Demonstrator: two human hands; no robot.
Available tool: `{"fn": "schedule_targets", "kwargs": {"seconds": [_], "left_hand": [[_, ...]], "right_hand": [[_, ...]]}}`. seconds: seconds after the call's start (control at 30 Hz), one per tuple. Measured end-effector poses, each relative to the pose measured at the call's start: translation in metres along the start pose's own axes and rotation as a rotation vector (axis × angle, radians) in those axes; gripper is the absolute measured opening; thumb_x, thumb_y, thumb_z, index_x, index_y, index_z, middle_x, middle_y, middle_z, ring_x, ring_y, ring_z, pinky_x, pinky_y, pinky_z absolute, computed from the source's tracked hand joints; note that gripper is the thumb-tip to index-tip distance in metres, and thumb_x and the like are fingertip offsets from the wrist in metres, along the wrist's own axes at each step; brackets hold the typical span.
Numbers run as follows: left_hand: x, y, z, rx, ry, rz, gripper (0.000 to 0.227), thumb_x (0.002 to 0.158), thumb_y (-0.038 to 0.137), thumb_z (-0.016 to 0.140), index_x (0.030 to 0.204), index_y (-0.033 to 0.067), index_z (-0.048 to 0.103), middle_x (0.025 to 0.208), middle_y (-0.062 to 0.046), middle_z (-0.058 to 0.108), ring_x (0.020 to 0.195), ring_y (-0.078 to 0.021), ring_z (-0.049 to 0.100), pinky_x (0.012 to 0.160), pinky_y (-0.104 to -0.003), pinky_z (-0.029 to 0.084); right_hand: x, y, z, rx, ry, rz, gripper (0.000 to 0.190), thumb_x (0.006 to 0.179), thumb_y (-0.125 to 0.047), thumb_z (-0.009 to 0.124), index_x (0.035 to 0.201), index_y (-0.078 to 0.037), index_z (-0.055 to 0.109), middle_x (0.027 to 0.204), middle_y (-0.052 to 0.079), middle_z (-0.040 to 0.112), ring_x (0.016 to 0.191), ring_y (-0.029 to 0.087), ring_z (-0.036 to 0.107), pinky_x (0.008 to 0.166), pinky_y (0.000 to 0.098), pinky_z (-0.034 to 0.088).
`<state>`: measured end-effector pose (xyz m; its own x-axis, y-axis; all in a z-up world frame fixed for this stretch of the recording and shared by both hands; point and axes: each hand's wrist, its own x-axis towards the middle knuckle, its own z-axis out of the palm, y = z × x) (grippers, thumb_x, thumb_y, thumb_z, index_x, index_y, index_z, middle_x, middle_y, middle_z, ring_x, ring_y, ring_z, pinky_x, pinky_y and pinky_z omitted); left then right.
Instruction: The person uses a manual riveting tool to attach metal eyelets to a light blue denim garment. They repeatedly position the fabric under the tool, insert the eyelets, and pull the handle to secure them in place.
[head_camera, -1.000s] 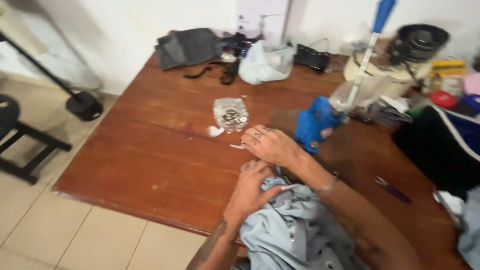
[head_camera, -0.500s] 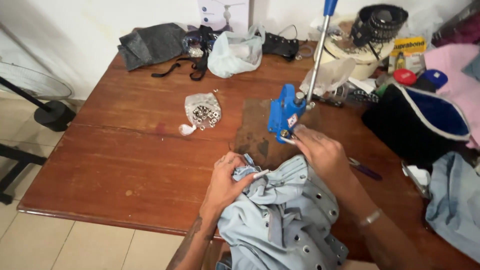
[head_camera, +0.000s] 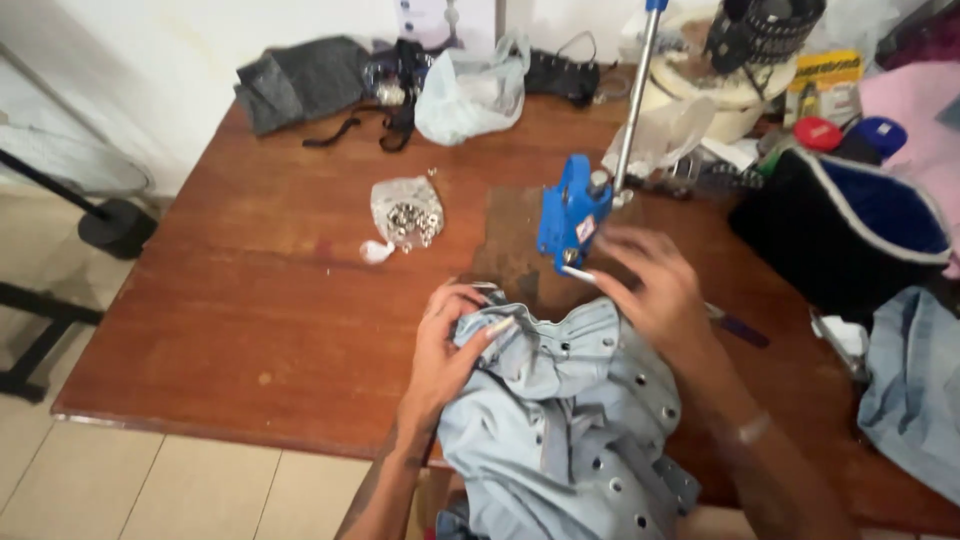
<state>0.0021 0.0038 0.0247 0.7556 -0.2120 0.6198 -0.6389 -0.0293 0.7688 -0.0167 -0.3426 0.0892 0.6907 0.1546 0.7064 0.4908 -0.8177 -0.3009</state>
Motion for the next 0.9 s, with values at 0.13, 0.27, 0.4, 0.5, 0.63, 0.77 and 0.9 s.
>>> {"fn": "schedule_targets", "kwargs": {"seconds": [0.13, 0.27, 0.4, 0.5, 0.63, 0.77, 0.9], "left_hand": [[0.039, 0.048, -0.008, -0.06, -0.034, 0.061, 0.033, 0.111, 0.034, 0.093, 0.106, 0.0078, 0.074, 0.128, -0.018, 0.08, 0.124, -0.0452, 0.077, 0.12, -0.064, 0.051], [0.073, 0.073, -0.004, -0.162, -0.207, 0.164, 0.037, 0.118, 0.041, 0.082, 0.113, 0.0057, 0.074, 0.132, -0.02, 0.081, 0.12, -0.0431, 0.075, 0.116, -0.061, 0.051], [0.112, 0.095, -0.017, -0.076, -0.407, 0.124, 0.025, 0.12, 0.031, 0.079, 0.113, 0.0071, 0.076, 0.118, -0.019, 0.079, 0.1, -0.0418, 0.075, 0.097, -0.056, 0.058], [0.105, 0.045, -0.025, -0.092, -0.631, -0.347, 0.036, 0.123, 0.042, 0.072, 0.111, 0.0091, 0.08, 0.089, -0.006, 0.075, 0.089, -0.0205, 0.066, 0.088, -0.042, 0.059], [0.097, 0.052, -0.012, -0.053, -0.714, -0.409, 0.042, 0.128, 0.037, 0.056, 0.114, 0.0031, 0.075, 0.094, -0.023, 0.077, 0.095, -0.034, 0.069, 0.093, -0.056, 0.06], [0.095, 0.052, 0.007, -0.066, -0.524, -0.32, 0.017, 0.12, 0.026, 0.079, 0.117, 0.009, 0.078, 0.091, -0.003, 0.074, 0.091, -0.0192, 0.066, 0.088, -0.04, 0.058], [0.1, 0.014, 0.011, 0.018, -0.521, -0.414, 0.025, 0.119, 0.04, 0.082, 0.123, 0.0159, 0.079, 0.096, -0.003, 0.078, 0.096, -0.019, 0.073, 0.088, -0.037, 0.062]], "right_hand": [[-0.023, -0.034, -0.023, 0.124, -0.014, 0.106, 0.021, 0.111, -0.031, 0.091, 0.128, -0.02, 0.094, 0.133, -0.003, 0.09, 0.126, 0.026, 0.084, 0.113, 0.04, 0.064], [-0.013, -0.06, -0.038, 0.551, -0.31, 0.135, 0.059, 0.107, -0.045, 0.092, 0.147, -0.006, 0.075, 0.14, 0.014, 0.077, 0.135, 0.036, 0.07, 0.12, 0.0522, 0.054], [-0.014, -0.027, -0.061, 0.748, -0.39, 0.189, 0.034, 0.114, -0.036, 0.084, 0.119, -0.004, 0.075, 0.128, 0.013, 0.068, 0.122, 0.03, 0.064, 0.112, 0.0465, 0.054], [-0.041, -0.006, -0.062, 0.898, -0.301, 0.57, 0.013, 0.124, -0.017, 0.064, 0.127, -0.005, 0.07, 0.135, 0.009, 0.071, 0.107, 0.017, 0.063, 0.094, 0.0363, 0.055], [-0.055, -0.02, -0.053, 0.915, -0.33, 0.643, 0.012, 0.121, -0.008, 0.061, 0.133, -0.008, 0.061, 0.112, 0.009, 0.077, 0.075, 0.018, 0.074, 0.074, 0.0343, 0.057], [-0.057, -0.033, -0.045, 0.805, -0.463, 0.474, 0.034, 0.109, -0.013, 0.079, 0.142, -0.004, 0.08, 0.123, 0.013, 0.086, 0.104, 0.023, 0.074, 0.098, 0.0427, 0.062], [-0.029, -0.032, -0.061, 0.825, -0.37, 0.44, 0.016, 0.113, -0.009, 0.069, 0.111, 0.002, 0.08, 0.163, 0.03, 0.075, 0.147, 0.042, 0.068, 0.128, 0.0594, 0.048]]}}
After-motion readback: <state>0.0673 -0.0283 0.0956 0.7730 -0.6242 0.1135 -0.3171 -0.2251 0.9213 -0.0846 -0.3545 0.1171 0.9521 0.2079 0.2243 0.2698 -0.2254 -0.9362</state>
